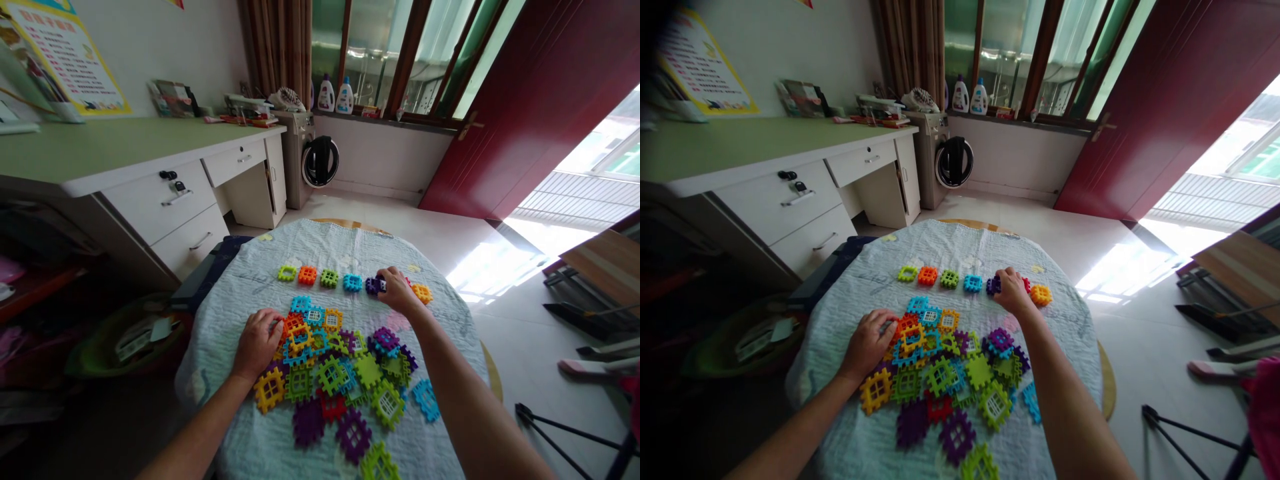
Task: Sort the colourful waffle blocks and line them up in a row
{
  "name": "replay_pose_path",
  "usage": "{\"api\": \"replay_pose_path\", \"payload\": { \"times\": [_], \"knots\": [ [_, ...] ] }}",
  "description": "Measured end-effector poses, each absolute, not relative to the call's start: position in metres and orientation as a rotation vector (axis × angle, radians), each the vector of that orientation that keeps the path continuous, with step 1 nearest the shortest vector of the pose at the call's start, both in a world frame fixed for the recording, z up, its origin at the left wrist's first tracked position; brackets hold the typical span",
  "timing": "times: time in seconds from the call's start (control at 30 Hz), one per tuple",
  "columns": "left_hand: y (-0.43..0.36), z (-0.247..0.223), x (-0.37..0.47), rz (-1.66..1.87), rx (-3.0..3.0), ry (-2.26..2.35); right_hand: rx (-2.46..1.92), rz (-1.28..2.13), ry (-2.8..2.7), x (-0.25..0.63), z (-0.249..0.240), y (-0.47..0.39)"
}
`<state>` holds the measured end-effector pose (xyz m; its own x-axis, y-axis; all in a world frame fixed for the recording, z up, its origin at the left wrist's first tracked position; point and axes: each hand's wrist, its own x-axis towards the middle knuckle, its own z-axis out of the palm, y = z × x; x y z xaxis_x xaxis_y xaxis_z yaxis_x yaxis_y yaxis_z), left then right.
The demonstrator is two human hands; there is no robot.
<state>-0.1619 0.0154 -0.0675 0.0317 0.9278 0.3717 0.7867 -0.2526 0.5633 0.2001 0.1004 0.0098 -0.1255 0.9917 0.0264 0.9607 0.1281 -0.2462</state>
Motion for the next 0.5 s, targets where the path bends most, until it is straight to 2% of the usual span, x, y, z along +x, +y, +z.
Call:
{"api": "replay_pose_path", "payload": {
  "times": [0.5],
  "knots": [
    [0.014, -0.067, -0.161, 1.007, 2.097, 1.793, -2.037, 0.281, -2.449, 0.197, -0.008, 0.139]
  ]
}}
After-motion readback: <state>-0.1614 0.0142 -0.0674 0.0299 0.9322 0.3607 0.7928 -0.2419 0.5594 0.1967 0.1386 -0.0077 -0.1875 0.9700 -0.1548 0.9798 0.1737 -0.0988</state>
